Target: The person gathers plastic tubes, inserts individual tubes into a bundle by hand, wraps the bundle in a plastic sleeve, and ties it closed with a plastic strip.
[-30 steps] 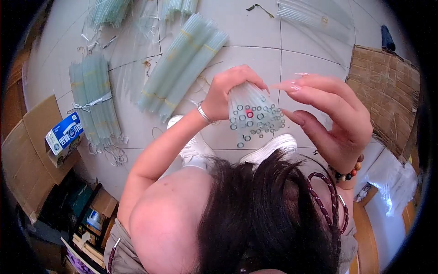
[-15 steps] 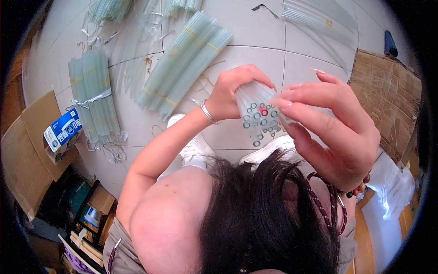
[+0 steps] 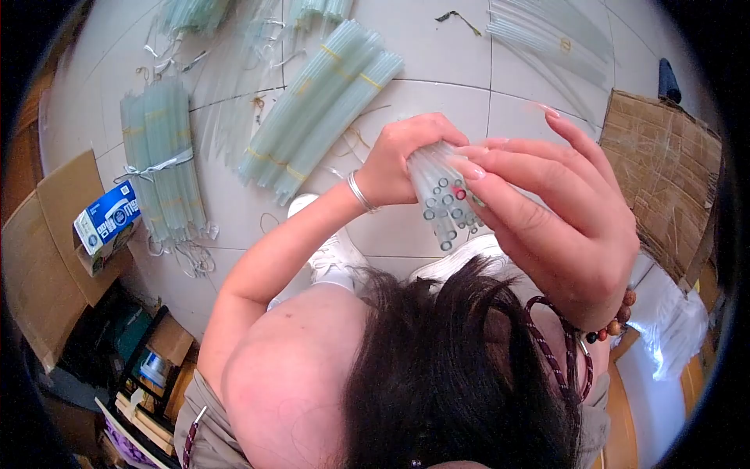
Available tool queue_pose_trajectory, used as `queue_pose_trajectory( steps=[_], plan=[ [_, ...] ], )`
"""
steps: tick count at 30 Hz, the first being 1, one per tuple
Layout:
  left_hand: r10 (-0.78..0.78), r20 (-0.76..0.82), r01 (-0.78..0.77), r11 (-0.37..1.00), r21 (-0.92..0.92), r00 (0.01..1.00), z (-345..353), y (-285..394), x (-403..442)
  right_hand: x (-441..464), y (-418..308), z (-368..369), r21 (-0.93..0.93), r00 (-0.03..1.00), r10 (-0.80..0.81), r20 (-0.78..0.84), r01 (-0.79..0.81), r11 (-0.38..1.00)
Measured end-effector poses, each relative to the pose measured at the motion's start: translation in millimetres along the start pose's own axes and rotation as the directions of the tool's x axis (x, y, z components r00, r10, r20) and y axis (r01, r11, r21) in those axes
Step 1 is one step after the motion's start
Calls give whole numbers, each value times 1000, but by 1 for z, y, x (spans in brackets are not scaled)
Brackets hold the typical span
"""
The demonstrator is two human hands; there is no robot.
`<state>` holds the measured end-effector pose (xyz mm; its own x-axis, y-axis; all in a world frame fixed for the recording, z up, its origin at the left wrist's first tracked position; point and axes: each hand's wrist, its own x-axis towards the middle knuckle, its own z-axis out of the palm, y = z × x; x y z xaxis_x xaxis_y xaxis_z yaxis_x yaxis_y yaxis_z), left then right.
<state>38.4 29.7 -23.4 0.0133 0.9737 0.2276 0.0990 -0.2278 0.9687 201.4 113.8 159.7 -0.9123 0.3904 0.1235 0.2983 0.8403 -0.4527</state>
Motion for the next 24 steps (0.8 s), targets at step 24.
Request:
queue_pose_trajectory(
  steps=[24],
  plan=[
    [-64, -33, 59, 992, -113, 997, 4, 2, 0, -5, 1, 18, 150, 993, -40, -107, 56, 987]
  ],
)
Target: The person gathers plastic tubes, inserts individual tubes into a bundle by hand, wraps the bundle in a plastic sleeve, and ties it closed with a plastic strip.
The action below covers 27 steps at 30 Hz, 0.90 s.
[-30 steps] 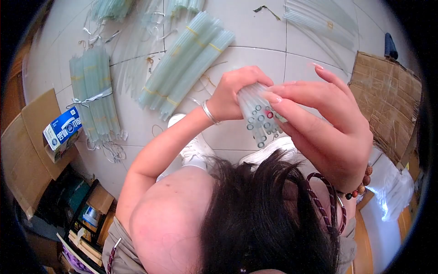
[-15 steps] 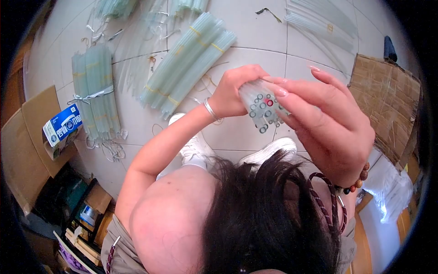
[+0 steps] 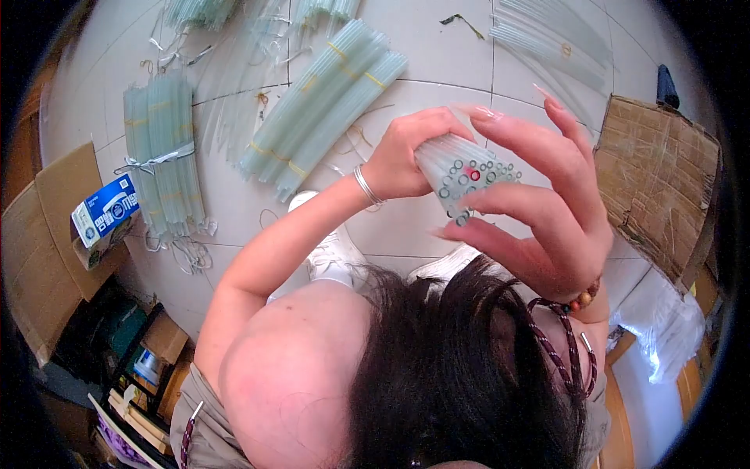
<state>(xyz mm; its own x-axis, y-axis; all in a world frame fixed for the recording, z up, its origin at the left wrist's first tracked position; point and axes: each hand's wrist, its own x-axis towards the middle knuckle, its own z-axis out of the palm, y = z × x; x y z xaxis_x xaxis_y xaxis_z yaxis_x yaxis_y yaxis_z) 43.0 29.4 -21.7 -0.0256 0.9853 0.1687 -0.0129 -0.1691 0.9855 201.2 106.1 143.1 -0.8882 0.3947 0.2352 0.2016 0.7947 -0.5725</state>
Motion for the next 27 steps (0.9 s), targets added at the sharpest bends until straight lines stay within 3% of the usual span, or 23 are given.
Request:
queue_pose_trajectory(
  steps=[4, 7, 8, 12, 15, 17, 19, 21, 24, 27],
  plan=[
    [7, -11, -7, 1000, 9, 1000, -1, -1, 0, -8, 4, 27, -89, 990, -30, -140, 18, 996],
    [-76, -13, 75, 994, -77, 997, 0, -1, 1, -10, 6, 43, -147, 972, -60, -229, 26, 989],
    [-48, 0, 48, 999, -15, 999, -3, -8, 0, -9, 7, 45, -150, 967, -61, -246, 24, 988],
    [-66, -9, 66, 998, -1, 998, -3, -3, 1, -6, 5, 42, -84, 974, -10, -228, -9, 996],
    [-94, -32, 93, 995, -39, 995, 2, -7, -1, -1, 2, 35, 67, 971, 48, -235, -33, 997],
    [-102, -54, 96, 989, -109, 993, 5, -7, -3, 4, -2, 27, 64, 981, 27, -192, -15, 998],
    [-82, -29, 80, 995, -64, 996, 3, -4, -5, 12, -5, 6, -10, 998, -31, -57, 31, 999],
    [-35, 47, 31, 995, 90, 998, -6, 3, -2, 29, -8, -35, 66, 988, -55, 143, 46, 997],
    [69, 43, -72, 996, 57, 997, -5, -6, 0, 36, 33, -95, 495, 943, -322, -83, 320, 808],
    [42, 65, -46, 997, 60, 997, -3, -5, -2, 72, 19, -204, 812, 898, -80, -433, 427, 398]
  ],
)
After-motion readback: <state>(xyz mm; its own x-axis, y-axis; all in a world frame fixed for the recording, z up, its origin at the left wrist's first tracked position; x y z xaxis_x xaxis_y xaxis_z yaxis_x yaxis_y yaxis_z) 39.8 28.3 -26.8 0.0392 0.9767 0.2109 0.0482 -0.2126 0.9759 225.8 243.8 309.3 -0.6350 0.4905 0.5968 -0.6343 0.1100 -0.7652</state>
